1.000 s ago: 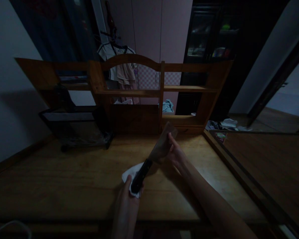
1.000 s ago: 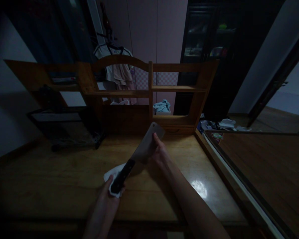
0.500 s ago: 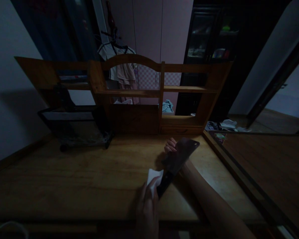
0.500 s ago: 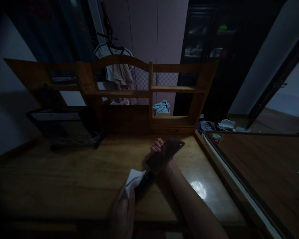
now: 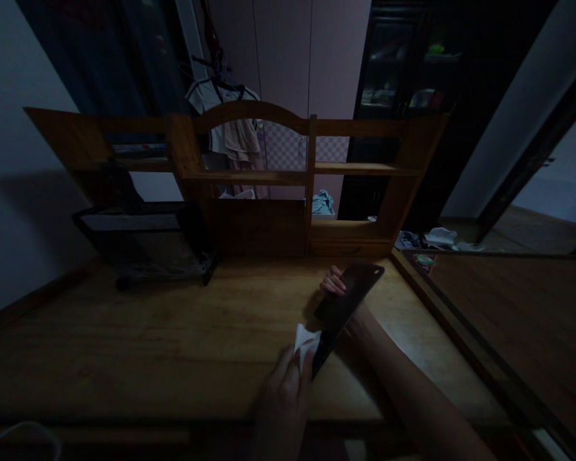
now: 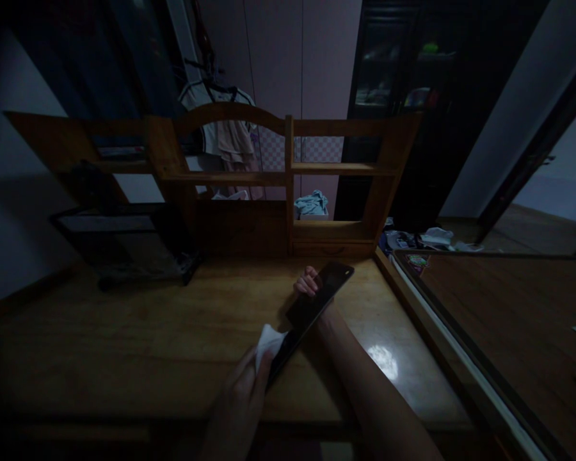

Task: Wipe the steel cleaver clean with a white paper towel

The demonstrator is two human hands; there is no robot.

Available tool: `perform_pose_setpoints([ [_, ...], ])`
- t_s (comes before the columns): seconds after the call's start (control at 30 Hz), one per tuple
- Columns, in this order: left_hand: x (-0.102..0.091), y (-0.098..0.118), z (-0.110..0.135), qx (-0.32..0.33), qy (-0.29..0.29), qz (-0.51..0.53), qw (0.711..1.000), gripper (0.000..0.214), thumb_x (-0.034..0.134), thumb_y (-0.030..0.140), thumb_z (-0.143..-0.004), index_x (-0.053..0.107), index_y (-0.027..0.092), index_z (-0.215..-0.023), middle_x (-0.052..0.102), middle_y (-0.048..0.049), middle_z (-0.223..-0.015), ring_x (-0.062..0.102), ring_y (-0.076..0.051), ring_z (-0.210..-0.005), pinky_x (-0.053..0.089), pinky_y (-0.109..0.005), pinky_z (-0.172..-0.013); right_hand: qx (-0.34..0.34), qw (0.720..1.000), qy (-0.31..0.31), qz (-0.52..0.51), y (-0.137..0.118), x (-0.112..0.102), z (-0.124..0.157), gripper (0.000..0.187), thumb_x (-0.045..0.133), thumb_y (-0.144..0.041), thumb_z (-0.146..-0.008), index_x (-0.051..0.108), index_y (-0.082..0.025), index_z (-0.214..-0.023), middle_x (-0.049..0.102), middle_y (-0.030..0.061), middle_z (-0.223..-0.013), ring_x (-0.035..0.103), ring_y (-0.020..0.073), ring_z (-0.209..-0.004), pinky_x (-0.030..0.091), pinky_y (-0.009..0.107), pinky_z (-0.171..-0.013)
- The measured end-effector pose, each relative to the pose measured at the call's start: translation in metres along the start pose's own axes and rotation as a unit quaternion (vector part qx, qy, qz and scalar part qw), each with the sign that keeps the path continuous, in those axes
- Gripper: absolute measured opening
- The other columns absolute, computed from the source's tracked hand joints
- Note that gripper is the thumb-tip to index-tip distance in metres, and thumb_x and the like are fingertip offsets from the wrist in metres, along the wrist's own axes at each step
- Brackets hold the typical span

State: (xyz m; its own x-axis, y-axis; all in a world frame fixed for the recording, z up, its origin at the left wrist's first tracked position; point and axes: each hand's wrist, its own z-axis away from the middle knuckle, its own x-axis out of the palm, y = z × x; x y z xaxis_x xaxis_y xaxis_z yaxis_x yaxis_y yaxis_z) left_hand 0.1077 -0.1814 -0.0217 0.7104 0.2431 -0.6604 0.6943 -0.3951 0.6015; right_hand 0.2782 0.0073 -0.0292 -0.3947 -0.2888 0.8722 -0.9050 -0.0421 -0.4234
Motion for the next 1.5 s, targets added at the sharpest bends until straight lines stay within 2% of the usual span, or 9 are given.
perform_pose_setpoints([
  [0.07,-0.001,0.007,-0.005,-0.005,-0.035,-0.011,0.999,0.038,0.031,0.027,-0.101,0.06,0.021,-0.125,0.067,-0.008,-0.119,0.065,-0.018,-0.109,0.05,-0.028,-0.098,0.004,1.0,0.003,0.003,-0.001,-0.001,-0.002,0.032,0.045,-0.011,-0.089,0.035,-0.022,-0.06,0.02,-0.0123,-0.039,0.016,0.007,-0.03,0.026,0.019,-0.038],
  [0.23,0.004,0.018,-0.011,0.085,-0.039,-0.051,0.994,0.044,0.038,0.027,-0.099,0.041,0.023,-0.144,0.058,-0.0091,-0.133,0.052,-0.023,-0.126,0.046,-0.04,-0.105,0.005,1.0,0.018,0.014,-0.002,-0.004,-0.006,0.027,0.048,-0.018,-0.088,0.041,-0.023,-0.063,0.017,-0.0137,-0.037,0.013,0.0065,-0.03,0.024,0.018,-0.037],
  [0.47,-0.002,0.002,-0.002,0.129,-0.115,-0.03,0.985,0.057,0.036,0.022,-0.1,0.013,0.027,-0.153,0.04,-0.0067,-0.15,0.044,-0.018,-0.134,0.043,-0.033,-0.107,-0.007,0.998,0.056,0.026,0.0,-0.004,-0.015,0.027,0.061,-0.032,-0.079,0.041,-0.023,-0.063,0.024,-0.0126,-0.041,0.018,0.0053,-0.031,0.026,0.019,-0.04],
  [0.63,-0.023,-0.03,0.02,0.191,-0.125,-0.087,0.97,0.058,0.034,0.015,-0.099,0.014,0.02,-0.153,0.05,-0.0091,-0.142,0.056,-0.017,-0.122,0.048,-0.026,-0.1,-0.024,0.996,0.08,0.033,0.003,-0.012,-0.015,0.017,0.055,-0.033,-0.082,0.049,-0.024,-0.068,0.032,-0.0108,-0.045,0.022,0.0067,-0.033,0.028,0.021,-0.043],
  [0.8,-0.033,-0.047,0.034,0.267,-0.096,-0.154,0.946,0.057,0.037,0.012,-0.096,0.023,0.018,-0.151,0.05,-0.0109,-0.141,0.059,-0.022,-0.119,0.05,-0.032,-0.098,-0.034,0.995,0.087,0.039,0.002,-0.017,-0.007,0.018,0.049,-0.029,-0.085,0.049,-0.024,-0.068,0.031,-0.0101,-0.045,0.024,0.0077,-0.034,0.03,0.022,-0.045],
  [1.0,-0.027,-0.021,0.025,0.241,-0.124,-0.115,0.955,0.065,0.034,0.008,-0.092,0.014,0.016,-0.153,0.037,-0.0116,-0.15,0.037,-0.023,-0.138,0.043,-0.033,-0.107,-0.031,0.995,0.086,0.051,0.001,-0.018,-0.008,0.02,0.049,-0.03,-0.086,0.048,-0.024,-0.067,0.029,-0.0103,-0.045,0.025,0.008,-0.034,0.03,0.022,-0.044],
  [1.3,-0.004,0.012,-0.008,0.179,-0.139,-0.1,0.969,0.07,0.04,0.007,-0.092,0.01,0.022,-0.153,0.015,-0.0074,-0.159,0.016,-0.024,-0.145,0.038,-0.04,-0.111,-0.017,0.994,0.091,0.064,0.002,-0.021,-0.014,0.021,0.054,-0.031,-0.084,0.048,-0.024,-0.065,0.028,-0.0122,-0.043,0.023,0.0066,-0.031,0.03,0.021,-0.043],
  [1.4,-0.004,0.017,-0.016,0.174,-0.144,-0.088,0.97,0.067,0.041,0.007,-0.092,0.017,0.024,-0.152,0.012,-0.006,-0.16,0.013,-0.024,-0.146,0.036,-0.042,-0.112,-0.018,0.993,0.092,0.069,0.001,-0.019,-0.013,0.02,0.055,-0.032,-0.083,0.049,-0.024,-0.065,0.028,-0.0121,-0.043,0.024,0.0068,-0.031,0.03,0.021,-0.042],
  [1.5,-0.007,0.019,-0.018,0.179,-0.155,-0.076,0.969,0.056,0.042,0.006,-0.09,0.039,0.024,-0.144,0.009,-0.0035,-0.16,0.013,-0.024,-0.146,0.035,-0.042,-0.114,-0.018,0.993,0.095,0.074,0.001,-0.017,-0.014,0.02,0.054,-0.031,-0.083,0.048,-0.024,-0.065,0.027,-0.0124,-0.043,0.022,0.0063,-0.03,0.03,0.02,-0.041],
])
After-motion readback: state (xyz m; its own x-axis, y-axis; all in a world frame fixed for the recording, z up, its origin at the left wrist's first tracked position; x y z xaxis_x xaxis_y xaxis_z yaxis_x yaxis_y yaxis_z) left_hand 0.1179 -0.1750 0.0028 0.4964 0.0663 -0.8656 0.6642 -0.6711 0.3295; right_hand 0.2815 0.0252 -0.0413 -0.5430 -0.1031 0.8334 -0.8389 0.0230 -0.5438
